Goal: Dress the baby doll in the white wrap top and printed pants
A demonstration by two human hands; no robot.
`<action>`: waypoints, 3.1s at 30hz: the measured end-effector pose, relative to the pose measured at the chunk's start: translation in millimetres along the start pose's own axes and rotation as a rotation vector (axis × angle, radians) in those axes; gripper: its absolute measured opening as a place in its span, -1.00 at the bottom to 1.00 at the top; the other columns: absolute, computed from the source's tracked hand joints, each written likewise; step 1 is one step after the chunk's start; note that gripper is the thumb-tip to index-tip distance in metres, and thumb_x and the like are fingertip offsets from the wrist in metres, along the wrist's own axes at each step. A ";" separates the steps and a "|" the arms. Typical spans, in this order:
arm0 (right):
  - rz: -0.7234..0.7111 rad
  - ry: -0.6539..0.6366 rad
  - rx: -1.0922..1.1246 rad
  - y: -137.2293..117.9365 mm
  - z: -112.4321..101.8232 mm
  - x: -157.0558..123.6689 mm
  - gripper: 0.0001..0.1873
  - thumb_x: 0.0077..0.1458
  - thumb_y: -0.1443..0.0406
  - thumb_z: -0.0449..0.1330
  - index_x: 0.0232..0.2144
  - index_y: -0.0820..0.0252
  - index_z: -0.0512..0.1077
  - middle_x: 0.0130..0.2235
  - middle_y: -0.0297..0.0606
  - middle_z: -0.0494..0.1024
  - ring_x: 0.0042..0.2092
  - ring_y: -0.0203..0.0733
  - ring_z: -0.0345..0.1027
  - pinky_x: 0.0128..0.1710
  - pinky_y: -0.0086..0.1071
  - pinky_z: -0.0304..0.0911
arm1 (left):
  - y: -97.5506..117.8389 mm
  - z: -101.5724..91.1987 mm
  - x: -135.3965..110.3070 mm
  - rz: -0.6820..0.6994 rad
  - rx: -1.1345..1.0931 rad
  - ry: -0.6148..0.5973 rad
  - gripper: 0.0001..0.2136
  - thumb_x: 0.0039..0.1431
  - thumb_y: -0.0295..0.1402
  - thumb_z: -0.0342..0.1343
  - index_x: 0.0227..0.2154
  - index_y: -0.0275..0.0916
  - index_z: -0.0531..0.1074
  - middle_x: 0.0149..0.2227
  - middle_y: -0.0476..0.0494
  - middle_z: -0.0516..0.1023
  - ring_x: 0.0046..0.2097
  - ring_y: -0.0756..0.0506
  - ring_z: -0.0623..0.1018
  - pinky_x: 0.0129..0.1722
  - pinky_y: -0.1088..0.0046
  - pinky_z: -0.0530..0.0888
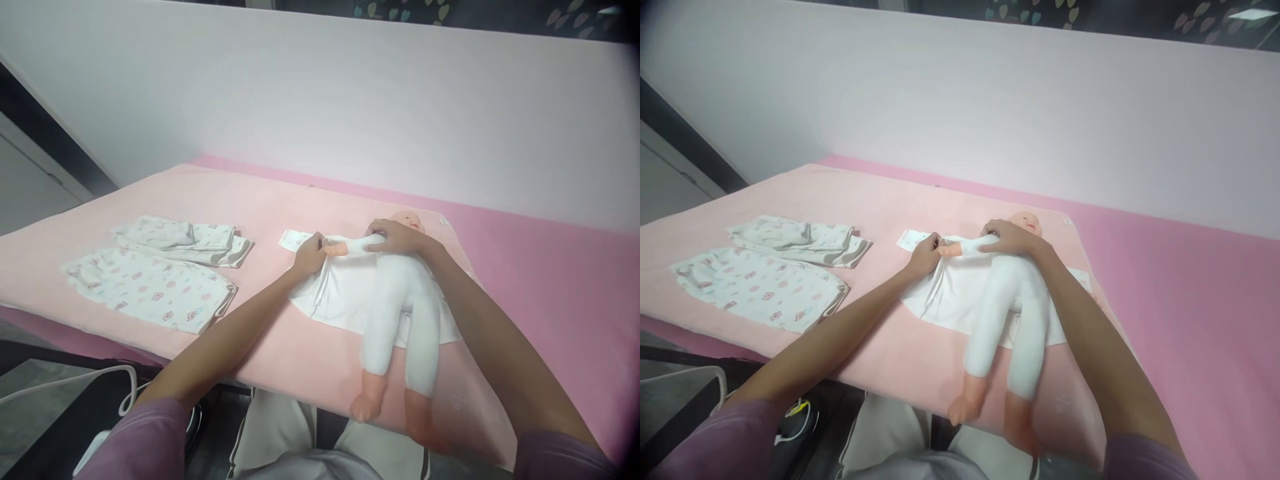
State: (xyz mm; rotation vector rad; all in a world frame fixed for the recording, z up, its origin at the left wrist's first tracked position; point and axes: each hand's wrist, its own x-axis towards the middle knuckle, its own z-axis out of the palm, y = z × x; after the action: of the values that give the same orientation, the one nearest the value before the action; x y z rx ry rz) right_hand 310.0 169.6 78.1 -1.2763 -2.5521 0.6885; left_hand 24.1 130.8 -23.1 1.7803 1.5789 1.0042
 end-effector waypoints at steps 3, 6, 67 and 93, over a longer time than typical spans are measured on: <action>0.057 -0.002 -0.041 -1.1 5.1 9.9 -0.59 0.15 -0.05 0.35 -0.08 0.04 0.56 0.07 -0.17 0.64 0.04 0.12 0.53 0.04 -0.10 0.40 | 0.7 -2.7 2.0 -0.030 -0.133 0.008 -0.81 0.31 -0.22 0.05 -0.38 -0.15 0.22 -0.32 0.00 0.48 -0.24 -0.09 0.46 -0.25 0.36 0.33; 0.098 0.006 -0.086 -5.8 10.7 19.4 -0.65 0.17 -0.02 0.34 -0.11 0.04 0.56 0.05 -0.17 0.65 -0.02 0.08 0.54 -0.04 -0.15 0.41 | 4.0 -2.7 3.9 -0.025 -0.207 0.048 -0.79 0.36 -0.24 0.00 -0.40 -0.15 0.21 -0.34 -0.01 0.44 -0.25 -0.07 0.43 -0.24 0.37 0.37; 0.440 0.369 -0.241 17.2 103.5 -111.6 -0.76 0.36 0.17 0.09 -0.37 0.09 0.34 -0.29 -0.12 0.60 -0.23 0.07 0.52 -0.30 -0.19 0.26 | 163.3 111.0 41.0 0.751 0.618 -0.594 -0.54 0.47 -0.03 0.02 0.19 -0.24 0.48 0.13 -0.42 0.60 0.18 -0.39 0.50 0.23 0.03 0.31; 0.452 0.556 -0.208 14.3 48.8 -100.3 -0.63 0.30 0.15 0.15 -0.50 0.07 0.14 -0.52 -0.33 0.32 -0.43 -0.16 0.16 -0.35 -0.28 -0.09 | 124.4 67.3 58.2 0.707 0.079 -0.347 -0.63 0.40 -0.45 -0.12 0.05 -0.22 0.57 0.11 -0.22 0.66 0.15 -0.19 0.60 0.21 0.20 0.48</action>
State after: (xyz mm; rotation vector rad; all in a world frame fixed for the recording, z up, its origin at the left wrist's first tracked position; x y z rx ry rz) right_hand 362.1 81.8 31.0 -1.8311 -1.9363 0.0952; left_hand 152.1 173.5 48.7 2.4815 0.7880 0.8530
